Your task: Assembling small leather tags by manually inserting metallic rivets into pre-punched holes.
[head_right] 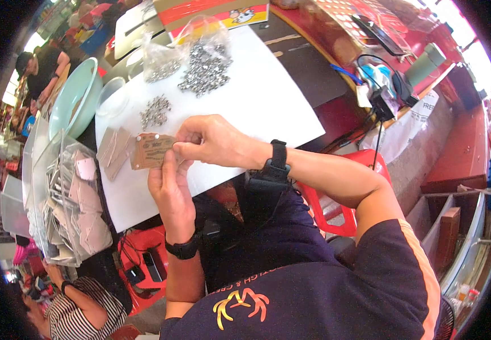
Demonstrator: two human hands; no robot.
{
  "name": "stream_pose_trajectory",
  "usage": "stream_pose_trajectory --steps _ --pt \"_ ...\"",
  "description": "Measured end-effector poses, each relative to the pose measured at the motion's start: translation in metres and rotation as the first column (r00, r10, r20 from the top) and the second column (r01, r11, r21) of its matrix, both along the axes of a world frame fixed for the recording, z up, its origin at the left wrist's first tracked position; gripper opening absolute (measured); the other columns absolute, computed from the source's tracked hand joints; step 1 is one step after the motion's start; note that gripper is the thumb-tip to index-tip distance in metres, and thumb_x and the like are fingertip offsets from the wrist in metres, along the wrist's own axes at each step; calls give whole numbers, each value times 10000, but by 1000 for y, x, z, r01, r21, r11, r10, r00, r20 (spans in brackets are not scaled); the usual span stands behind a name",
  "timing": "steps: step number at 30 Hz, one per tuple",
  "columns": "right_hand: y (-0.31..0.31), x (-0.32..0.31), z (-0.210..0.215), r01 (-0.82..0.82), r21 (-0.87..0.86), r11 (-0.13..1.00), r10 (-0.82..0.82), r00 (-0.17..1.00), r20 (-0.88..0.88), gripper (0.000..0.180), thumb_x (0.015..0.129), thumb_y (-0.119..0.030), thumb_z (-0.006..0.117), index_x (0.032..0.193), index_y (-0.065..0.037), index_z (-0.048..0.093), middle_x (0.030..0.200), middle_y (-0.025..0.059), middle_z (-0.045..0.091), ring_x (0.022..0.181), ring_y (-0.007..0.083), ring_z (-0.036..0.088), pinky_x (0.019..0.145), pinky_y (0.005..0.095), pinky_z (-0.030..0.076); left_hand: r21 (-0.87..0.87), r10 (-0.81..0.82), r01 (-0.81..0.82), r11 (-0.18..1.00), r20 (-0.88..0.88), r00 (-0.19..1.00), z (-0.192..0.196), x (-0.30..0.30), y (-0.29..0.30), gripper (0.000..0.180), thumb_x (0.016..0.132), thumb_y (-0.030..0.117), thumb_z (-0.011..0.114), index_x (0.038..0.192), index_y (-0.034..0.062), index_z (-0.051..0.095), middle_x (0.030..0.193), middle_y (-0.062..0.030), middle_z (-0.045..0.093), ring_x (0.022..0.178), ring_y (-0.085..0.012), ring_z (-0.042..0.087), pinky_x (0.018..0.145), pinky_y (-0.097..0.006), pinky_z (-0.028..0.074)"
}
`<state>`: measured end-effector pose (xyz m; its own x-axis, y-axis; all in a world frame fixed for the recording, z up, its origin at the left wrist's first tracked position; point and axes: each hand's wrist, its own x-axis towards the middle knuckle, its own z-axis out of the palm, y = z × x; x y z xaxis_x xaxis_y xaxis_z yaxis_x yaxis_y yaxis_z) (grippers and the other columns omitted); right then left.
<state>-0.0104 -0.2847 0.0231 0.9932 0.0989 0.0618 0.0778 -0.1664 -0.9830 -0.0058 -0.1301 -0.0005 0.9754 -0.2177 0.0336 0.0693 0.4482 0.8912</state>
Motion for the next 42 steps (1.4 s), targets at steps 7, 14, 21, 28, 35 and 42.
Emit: stream_pose_trajectory --steps 7,14,21,28,35,42 --pt "-12 -8 12 58 68 996 -53 996 -77 212 928 -180 631 963 28 650 757 18 638 646 63 580 580 227 480 -3 -60 60 998 -15 998 9 -4 -8 251 993 120 519 1207 -12 532 1102 -98 616 987 -155 607 852 -311 515" --pt "-73 -27 20 208 63 976 -189 957 -222 237 914 -186 641 961 45 661 744 19 610 615 76 569 590 238 488 67 -93 91 994 25 995 1 -2 1 185 998 122 512 1144 11 533 941 -80 634 893 -171 617 847 -330 497" --pt "-203 -61 20 538 -77 839 -534 789 -305 229 929 -239 633 917 -10 641 718 -20 568 618 63 538 588 219 484 31 -64 64 997 20 998 -5 6 22 199 998 106 508 1166 -2 502 952 -84 617 905 -174 614 853 -328 498" --pt "-267 -75 11 563 -199 802 -575 640 -510 177 907 -206 662 894 -30 656 741 -24 589 640 60 556 648 245 559 41 -72 71 997 40 997 -8 5 19 198 1002 120 503 1167 10 514 951 -83 633 903 -173 619 856 -329 501" --pt "-280 -61 15 514 -181 839 -490 567 -662 119 886 -131 685 923 -26 644 820 0 654 732 91 646 755 332 599 37 -80 79 996 26 996 -9 5 23 207 1001 121 502 1176 11 504 964 -92 636 920 -178 617 877 -334 490" --pt "-286 -46 16 490 -290 822 -528 462 -713 136 901 -111 670 975 -7 623 843 10 653 703 128 654 796 458 592 11 -93 93 996 8 996 -9 8 22 199 1002 108 495 1173 8 509 976 -97 635 928 -182 620 893 -340 494"
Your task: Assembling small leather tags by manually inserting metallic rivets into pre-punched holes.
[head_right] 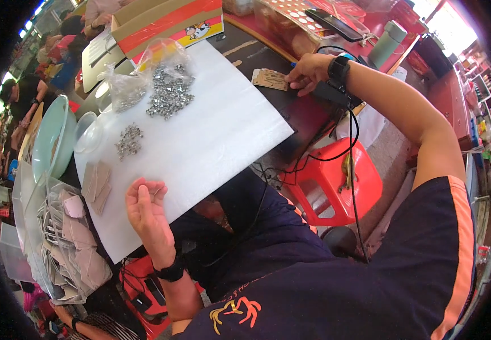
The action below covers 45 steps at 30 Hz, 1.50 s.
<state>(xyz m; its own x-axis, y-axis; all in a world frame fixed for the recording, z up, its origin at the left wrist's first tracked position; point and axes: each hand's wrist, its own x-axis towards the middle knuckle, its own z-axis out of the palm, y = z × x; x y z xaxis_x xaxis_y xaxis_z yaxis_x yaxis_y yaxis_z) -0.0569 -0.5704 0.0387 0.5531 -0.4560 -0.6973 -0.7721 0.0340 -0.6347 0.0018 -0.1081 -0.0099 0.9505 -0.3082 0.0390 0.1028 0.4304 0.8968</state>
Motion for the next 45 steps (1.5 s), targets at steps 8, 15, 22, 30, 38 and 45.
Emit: stream_pose_trajectory --steps 8,15,22,30,38,45 --pt "4 19 9 -213 -112 971 191 964 -185 139 915 -106 634 953 24 599 761 21 589 662 125 627 757 470 605 3 -12 12 1000 11 1000 2 1 0 207 1003 97 489 1185 1 508 1005 -81 608 954 -179 621 906 -355 501" --pt "-8 17 2 -161 -27 987 151 964 -218 126 927 -124 623 944 0 608 743 16 585 670 127 632 772 476 600 -4 -11 11 1000 3 1000 3 3 0 189 999 79 485 1167 -2 510 1004 -91 616 954 -186 628 919 -360 511" --pt "6 0 16 -158 -203 966 152 987 -43 272 881 -235 706 968 14 638 724 50 615 733 151 642 703 383 584 -22 -37 37 999 -8 999 -1 4 5 192 1000 59 471 1180 -3 495 1027 -107 600 973 -212 624 925 -379 518" --pt "16 -5 -4 -357 -834 420 654 756 6 396 797 -364 765 930 -7 657 741 82 647 650 146 625 511 297 486 -43 -38 38 998 11 999 -3 4 3 161 996 67 486 1143 10 518 1010 -105 624 964 -207 634 929 -372 518" --pt "25 24 66 -361 -318 877 436 876 208 243 885 -254 693 1018 -65 617 657 -6 582 527 68 546 433 223 418 -44 -47 47 998 13 999 -4 4 6 153 995 52 486 1136 -4 506 1005 -97 596 953 -196 622 921 -374 525" --pt "-73 150 144 -776 -11 631 607 485 629 342 914 -292 658 1162 -61 613 1039 -3 684 980 185 644 845 251 523 -59 -67 68 996 25 997 -2 3 -8 132 989 77 511 1106 21 539 988 -78 607 944 -199 630 921 -378 526"
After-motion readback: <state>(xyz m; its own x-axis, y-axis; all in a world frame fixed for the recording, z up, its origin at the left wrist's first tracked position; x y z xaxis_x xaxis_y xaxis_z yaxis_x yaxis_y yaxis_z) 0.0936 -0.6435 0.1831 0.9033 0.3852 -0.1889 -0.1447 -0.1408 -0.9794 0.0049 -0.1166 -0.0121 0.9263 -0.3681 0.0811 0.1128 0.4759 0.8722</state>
